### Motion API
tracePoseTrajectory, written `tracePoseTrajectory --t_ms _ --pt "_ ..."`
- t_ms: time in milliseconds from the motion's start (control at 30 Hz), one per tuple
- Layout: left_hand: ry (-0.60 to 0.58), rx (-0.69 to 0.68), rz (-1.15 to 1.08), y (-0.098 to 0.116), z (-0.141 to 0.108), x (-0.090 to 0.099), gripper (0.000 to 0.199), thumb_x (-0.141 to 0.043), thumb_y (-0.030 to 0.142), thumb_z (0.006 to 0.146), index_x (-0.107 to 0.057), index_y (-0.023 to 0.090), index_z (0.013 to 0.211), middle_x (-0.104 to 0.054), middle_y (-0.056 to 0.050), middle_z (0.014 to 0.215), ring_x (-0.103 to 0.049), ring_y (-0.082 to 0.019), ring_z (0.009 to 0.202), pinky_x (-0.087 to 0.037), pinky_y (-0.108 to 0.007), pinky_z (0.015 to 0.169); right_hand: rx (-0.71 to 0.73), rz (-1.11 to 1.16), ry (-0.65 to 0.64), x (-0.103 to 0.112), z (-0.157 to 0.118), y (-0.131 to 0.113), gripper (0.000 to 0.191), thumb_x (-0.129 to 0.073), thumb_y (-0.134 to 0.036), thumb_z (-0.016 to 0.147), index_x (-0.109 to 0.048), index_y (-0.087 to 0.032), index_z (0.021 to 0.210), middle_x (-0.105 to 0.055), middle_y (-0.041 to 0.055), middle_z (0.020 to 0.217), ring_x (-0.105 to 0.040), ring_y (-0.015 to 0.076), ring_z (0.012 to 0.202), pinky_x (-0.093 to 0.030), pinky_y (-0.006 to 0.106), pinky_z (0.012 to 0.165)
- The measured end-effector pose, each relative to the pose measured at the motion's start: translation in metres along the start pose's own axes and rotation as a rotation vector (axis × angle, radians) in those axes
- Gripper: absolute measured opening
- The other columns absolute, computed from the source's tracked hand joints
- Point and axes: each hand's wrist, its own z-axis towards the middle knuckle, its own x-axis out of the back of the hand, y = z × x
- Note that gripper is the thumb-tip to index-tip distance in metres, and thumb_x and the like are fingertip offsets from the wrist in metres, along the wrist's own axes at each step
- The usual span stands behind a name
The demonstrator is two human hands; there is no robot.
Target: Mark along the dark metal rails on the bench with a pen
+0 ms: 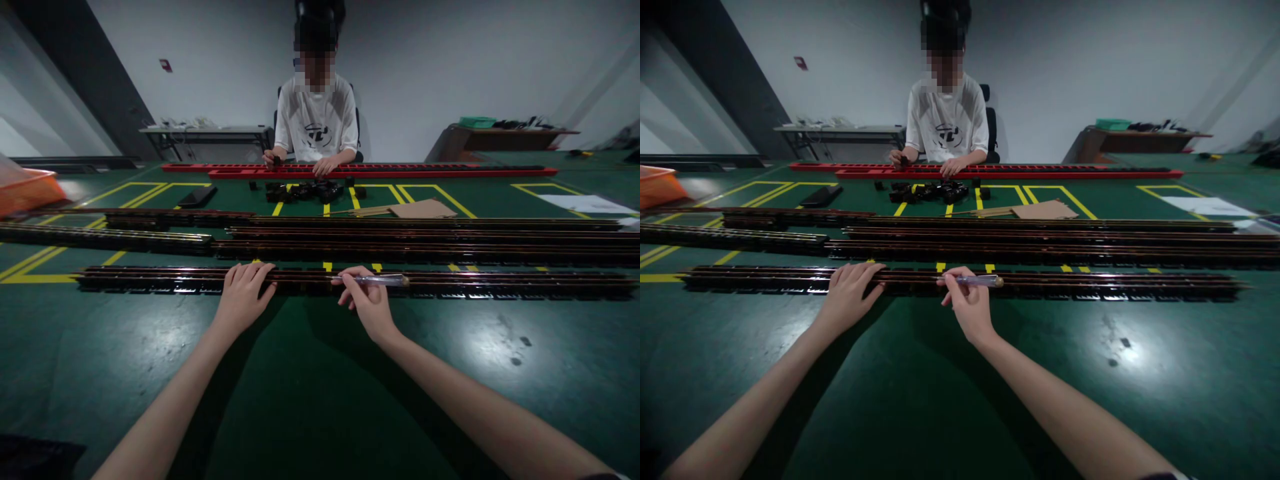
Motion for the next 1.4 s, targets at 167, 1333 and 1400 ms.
tracePoseTrajectory --t_ms 167,1333,1400 --pt "0.003 0.008 -0.003 0.0005 0.0002 0.0006 0.031 -0.042 0.031 0.088 -0.055 0.02 0.115 -0.063 -0.01 0.109 -0.054 -0.026 0.104 -0.035 -0.045 0.097 -0.021 0.004 -0.024 0.0006 0.0013 -0.0001 0.02 -0.055 -0.038 0.084 -0.059 -0.019 0.083 -0.07 0.0043 0.08 -0.059 0.0108 0.051 -0.044 0.023 0.045" --pt "-0.032 0.036 -0.032 0.0028 0.0008 0.0034 0.031 -0.042 0.031 0.089 -0.054 0.023 0.116 -0.062 -0.008 0.11 -0.052 -0.025 0.106 -0.034 -0.044 0.099 -0.032 -0.021 0.04 0.0 -0.0012 -0.0025 0.019 -0.055 -0.037 0.084 -0.059 -0.019 0.079 -0.069 0.0033 0.072 -0.058 0.0119 0.05 -0.041 0.023 0.045" --pt "-0.032 0.034 -0.028 0.0027 0.0008 0.0034 0.031 -0.042 0.032 0.089 -0.054 0.022 0.116 -0.062 -0.008 0.11 -0.052 -0.025 0.106 -0.034 -0.044 0.099 -0.033 -0.022 0.033 0.0005 -0.0011 -0.0014 0.02 -0.054 -0.038 0.084 -0.059 -0.019 0.081 -0.069 0.0034 0.073 -0.058 0.012 0.05 -0.041 0.023 0.044"
